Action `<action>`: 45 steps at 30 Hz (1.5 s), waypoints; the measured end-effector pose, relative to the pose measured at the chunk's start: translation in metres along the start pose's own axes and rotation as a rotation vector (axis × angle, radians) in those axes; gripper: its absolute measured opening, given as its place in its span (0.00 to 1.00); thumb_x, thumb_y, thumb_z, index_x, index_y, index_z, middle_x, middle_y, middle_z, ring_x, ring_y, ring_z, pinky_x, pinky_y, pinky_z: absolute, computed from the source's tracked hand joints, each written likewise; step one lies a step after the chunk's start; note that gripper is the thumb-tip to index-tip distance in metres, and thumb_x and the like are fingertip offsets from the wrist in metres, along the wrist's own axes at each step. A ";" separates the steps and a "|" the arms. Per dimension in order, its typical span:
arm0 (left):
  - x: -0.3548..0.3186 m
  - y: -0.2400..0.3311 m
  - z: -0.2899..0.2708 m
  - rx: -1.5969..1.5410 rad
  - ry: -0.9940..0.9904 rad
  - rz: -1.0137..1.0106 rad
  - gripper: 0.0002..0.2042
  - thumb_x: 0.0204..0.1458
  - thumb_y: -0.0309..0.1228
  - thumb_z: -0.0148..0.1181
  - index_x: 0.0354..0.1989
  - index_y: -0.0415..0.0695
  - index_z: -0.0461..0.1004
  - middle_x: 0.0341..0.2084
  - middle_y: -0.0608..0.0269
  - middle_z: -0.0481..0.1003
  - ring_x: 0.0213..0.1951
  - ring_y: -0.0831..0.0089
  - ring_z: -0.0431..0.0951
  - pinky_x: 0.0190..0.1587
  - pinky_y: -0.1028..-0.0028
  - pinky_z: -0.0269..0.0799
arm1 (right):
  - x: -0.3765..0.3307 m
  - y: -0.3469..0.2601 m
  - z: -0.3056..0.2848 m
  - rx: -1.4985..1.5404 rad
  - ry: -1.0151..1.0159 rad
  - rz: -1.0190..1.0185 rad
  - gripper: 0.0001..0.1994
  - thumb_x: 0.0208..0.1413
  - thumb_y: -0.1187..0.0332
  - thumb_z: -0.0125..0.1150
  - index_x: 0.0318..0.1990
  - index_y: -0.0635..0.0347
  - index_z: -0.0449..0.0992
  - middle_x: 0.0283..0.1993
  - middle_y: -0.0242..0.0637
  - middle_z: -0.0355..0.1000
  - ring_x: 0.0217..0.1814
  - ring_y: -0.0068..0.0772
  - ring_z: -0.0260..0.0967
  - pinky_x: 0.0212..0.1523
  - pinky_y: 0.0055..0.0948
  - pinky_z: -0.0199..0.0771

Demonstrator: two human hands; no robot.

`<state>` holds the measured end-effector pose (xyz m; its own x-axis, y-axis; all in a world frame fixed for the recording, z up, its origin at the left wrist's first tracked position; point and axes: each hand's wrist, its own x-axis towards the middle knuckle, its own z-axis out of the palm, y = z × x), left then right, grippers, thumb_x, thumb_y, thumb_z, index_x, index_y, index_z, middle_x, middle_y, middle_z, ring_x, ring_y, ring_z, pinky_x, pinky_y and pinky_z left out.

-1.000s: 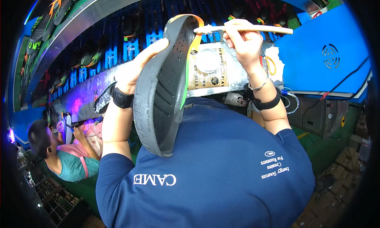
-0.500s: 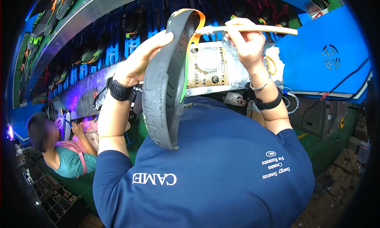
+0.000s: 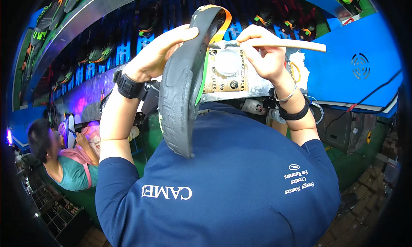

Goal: The recorder applies a substance to the edges of shoe soles using a brush and places the shoes on a conveyor belt.

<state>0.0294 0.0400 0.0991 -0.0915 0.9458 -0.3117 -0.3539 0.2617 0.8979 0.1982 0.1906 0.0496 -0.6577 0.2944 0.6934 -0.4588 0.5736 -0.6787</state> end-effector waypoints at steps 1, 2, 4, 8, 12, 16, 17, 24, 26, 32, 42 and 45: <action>0.001 0.000 -0.001 -0.014 0.001 -0.036 0.21 0.46 0.44 0.52 0.45 0.44 0.65 0.36 0.66 0.69 0.37 0.81 0.69 0.40 0.79 0.65 | 0.000 -0.002 -0.002 0.004 -0.042 -0.009 0.02 0.40 0.82 0.52 0.24 0.68 0.70 0.28 0.39 0.67 0.27 0.25 0.62 0.26 0.18 0.61; 0.001 0.001 -0.001 -0.028 0.003 -0.073 0.21 0.46 0.44 0.52 0.45 0.44 0.66 0.36 0.65 0.70 0.36 0.81 0.69 0.39 0.79 0.65 | 0.000 -0.004 -0.003 0.009 -0.084 -0.019 0.03 0.40 0.84 0.50 0.24 0.70 0.69 0.29 0.42 0.67 0.30 0.30 0.64 0.30 0.22 0.64; 0.003 0.002 -0.001 -0.035 0.005 -0.118 0.21 0.46 0.45 0.53 0.44 0.44 0.67 0.35 0.65 0.70 0.35 0.81 0.69 0.38 0.79 0.66 | 0.000 -0.008 -0.004 0.007 -0.105 -0.008 0.03 0.39 0.84 0.50 0.23 0.69 0.69 0.27 0.43 0.67 0.29 0.32 0.64 0.30 0.24 0.64; 0.006 0.006 -0.002 0.023 0.000 -0.135 0.22 0.45 0.46 0.53 0.43 0.44 0.67 0.35 0.64 0.71 0.33 0.81 0.70 0.36 0.79 0.66 | 0.000 -0.014 -0.003 0.074 -0.155 -0.058 0.02 0.39 0.83 0.50 0.23 0.70 0.68 0.27 0.44 0.68 0.28 0.35 0.64 0.29 0.28 0.64; 0.009 0.008 -0.005 0.013 -0.016 -0.179 0.22 0.44 0.45 0.54 0.43 0.42 0.67 0.35 0.64 0.71 0.33 0.82 0.70 0.35 0.81 0.66 | 0.003 -0.017 0.000 0.099 -0.191 -0.102 0.02 0.38 0.81 0.51 0.23 0.69 0.69 0.27 0.44 0.68 0.28 0.35 0.65 0.28 0.28 0.65; 0.014 0.008 -0.009 0.010 -0.050 -0.198 0.20 0.45 0.44 0.55 0.42 0.42 0.68 0.34 0.65 0.71 0.32 0.83 0.70 0.34 0.82 0.66 | 0.008 -0.023 0.002 0.120 -0.237 -0.142 0.03 0.36 0.80 0.52 0.24 0.66 0.70 0.27 0.41 0.69 0.27 0.34 0.66 0.26 0.26 0.65; 0.016 0.008 -0.009 0.011 -0.067 -0.204 0.20 0.45 0.44 0.55 0.42 0.43 0.68 0.34 0.66 0.71 0.32 0.83 0.70 0.34 0.82 0.66 | 0.009 -0.025 0.002 0.114 -0.263 -0.144 0.04 0.36 0.80 0.52 0.24 0.66 0.70 0.27 0.41 0.69 0.28 0.35 0.66 0.26 0.27 0.66; 0.018 0.012 -0.008 0.104 -0.110 -0.198 0.19 0.46 0.42 0.54 0.43 0.43 0.68 0.36 0.66 0.70 0.35 0.81 0.68 0.38 0.81 0.64 | 0.012 -0.040 0.018 0.219 -0.264 -0.164 0.04 0.36 0.81 0.51 0.23 0.66 0.70 0.24 0.40 0.68 0.23 0.36 0.65 0.23 0.26 0.66; 0.019 0.011 -0.006 0.119 -0.112 -0.197 0.20 0.45 0.42 0.55 0.43 0.43 0.67 0.36 0.66 0.70 0.37 0.80 0.68 0.40 0.80 0.63 | 0.012 -0.043 0.020 0.227 -0.271 -0.163 0.04 0.35 0.81 0.52 0.23 0.66 0.70 0.24 0.40 0.68 0.23 0.35 0.66 0.22 0.26 0.65; 0.025 0.011 -0.003 0.113 -0.130 -0.232 0.22 0.44 0.44 0.56 0.44 0.43 0.67 0.35 0.65 0.69 0.36 0.80 0.67 0.40 0.79 0.63 | 0.015 -0.055 0.012 0.210 -0.435 -0.078 0.07 0.35 0.82 0.51 0.27 0.67 0.69 0.27 0.46 0.69 0.27 0.39 0.67 0.30 0.34 0.69; 0.011 0.008 0.014 0.061 0.195 0.033 0.20 0.44 0.43 0.56 0.41 0.43 0.69 0.33 0.65 0.72 0.30 0.81 0.70 0.35 0.80 0.67 | 0.013 -0.023 -0.023 0.201 0.050 0.052 0.02 0.40 0.81 0.52 0.22 0.72 0.71 0.28 0.44 0.69 0.25 0.26 0.65 0.24 0.20 0.66; 0.005 0.020 0.026 -0.053 0.185 -0.041 0.18 0.44 0.43 0.56 0.39 0.43 0.71 0.30 0.66 0.73 0.29 0.81 0.71 0.35 0.81 0.67 | 0.012 0.000 -0.041 0.237 0.225 0.152 0.04 0.45 0.79 0.53 0.30 0.69 0.70 0.23 0.38 0.68 0.21 0.17 0.62 0.20 0.14 0.62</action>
<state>0.0462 0.0554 0.1240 -0.2439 0.8816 -0.4042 -0.4087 0.2845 0.8672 0.2152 0.2256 0.0679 -0.5934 0.5388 0.5980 -0.5085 0.3249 -0.7974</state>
